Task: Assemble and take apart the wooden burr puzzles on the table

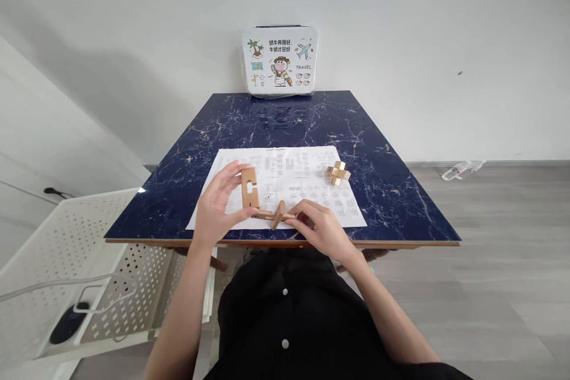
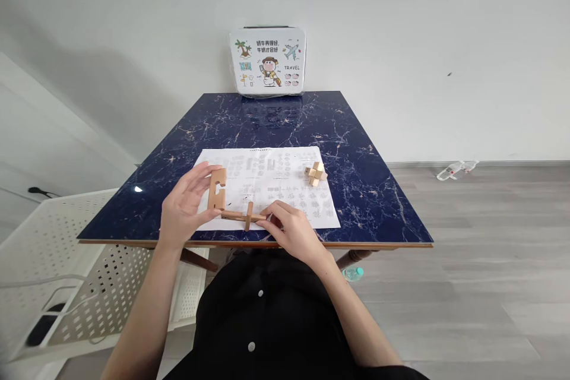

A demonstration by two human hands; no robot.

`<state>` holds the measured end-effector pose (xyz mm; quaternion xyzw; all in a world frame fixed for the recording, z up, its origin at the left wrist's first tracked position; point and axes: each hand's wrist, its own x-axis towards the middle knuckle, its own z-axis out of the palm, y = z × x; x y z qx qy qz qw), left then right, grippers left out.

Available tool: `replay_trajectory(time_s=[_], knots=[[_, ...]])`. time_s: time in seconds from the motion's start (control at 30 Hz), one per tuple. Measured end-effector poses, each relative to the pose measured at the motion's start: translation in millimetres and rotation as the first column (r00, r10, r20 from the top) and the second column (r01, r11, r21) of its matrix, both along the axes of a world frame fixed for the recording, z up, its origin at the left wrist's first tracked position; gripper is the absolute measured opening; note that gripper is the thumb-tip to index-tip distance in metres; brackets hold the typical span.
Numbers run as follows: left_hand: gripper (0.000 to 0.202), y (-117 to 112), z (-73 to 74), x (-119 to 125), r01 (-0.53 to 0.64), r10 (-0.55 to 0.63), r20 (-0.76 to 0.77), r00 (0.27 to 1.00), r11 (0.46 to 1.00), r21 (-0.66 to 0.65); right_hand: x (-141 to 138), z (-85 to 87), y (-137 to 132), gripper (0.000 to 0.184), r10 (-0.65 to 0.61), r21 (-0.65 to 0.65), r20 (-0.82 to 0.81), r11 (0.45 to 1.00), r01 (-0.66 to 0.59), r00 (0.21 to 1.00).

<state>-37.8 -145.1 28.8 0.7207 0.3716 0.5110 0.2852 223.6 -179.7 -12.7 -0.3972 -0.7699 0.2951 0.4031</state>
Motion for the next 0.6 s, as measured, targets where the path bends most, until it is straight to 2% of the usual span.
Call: replay_trajectory(time_s=[0.1, 0.2, 0.33, 0.47, 0.6], knots=[[0.094, 8.9, -10.1, -25.1, -0.211, 0.196, -0.225, 0.955, 0.977, -0.044, -0.7, 0.3, 0.4, 0.023, -0.011, -0.023, -0.012, 1.0, 0.011, 1.0], [0.097, 16.4, -18.2, -43.6, -0.305, 0.261, -0.369, 0.892, 0.95, -0.067, -1.1, 0.0, 0.8, 0.023, -0.018, -0.03, -0.018, 0.999, 0.017, 1.0], [0.101, 28.5, -24.0, -56.7, -0.334, 0.257, -0.502, 0.826, 0.94, -0.069, -1.0, -1.3, 1.3, 0.022, -0.03, -0.036, -0.026, 0.999, 0.029, 0.999], [0.087, 39.8, -28.4, -64.9, -0.371, 0.29, -0.562, 0.775, 0.928, -0.034, -0.9, -1.9, 1.4, 0.022, -0.041, -0.057, -0.035, 0.998, 0.039, 0.999], [0.091, 33.3, -21.9, -57.4, -0.366, 0.307, -0.553, 0.774, 0.93, 0.004, -0.8, -0.9, 1.2, 0.023, -0.039, -0.081, -0.055, 0.996, 0.035, 0.998]])
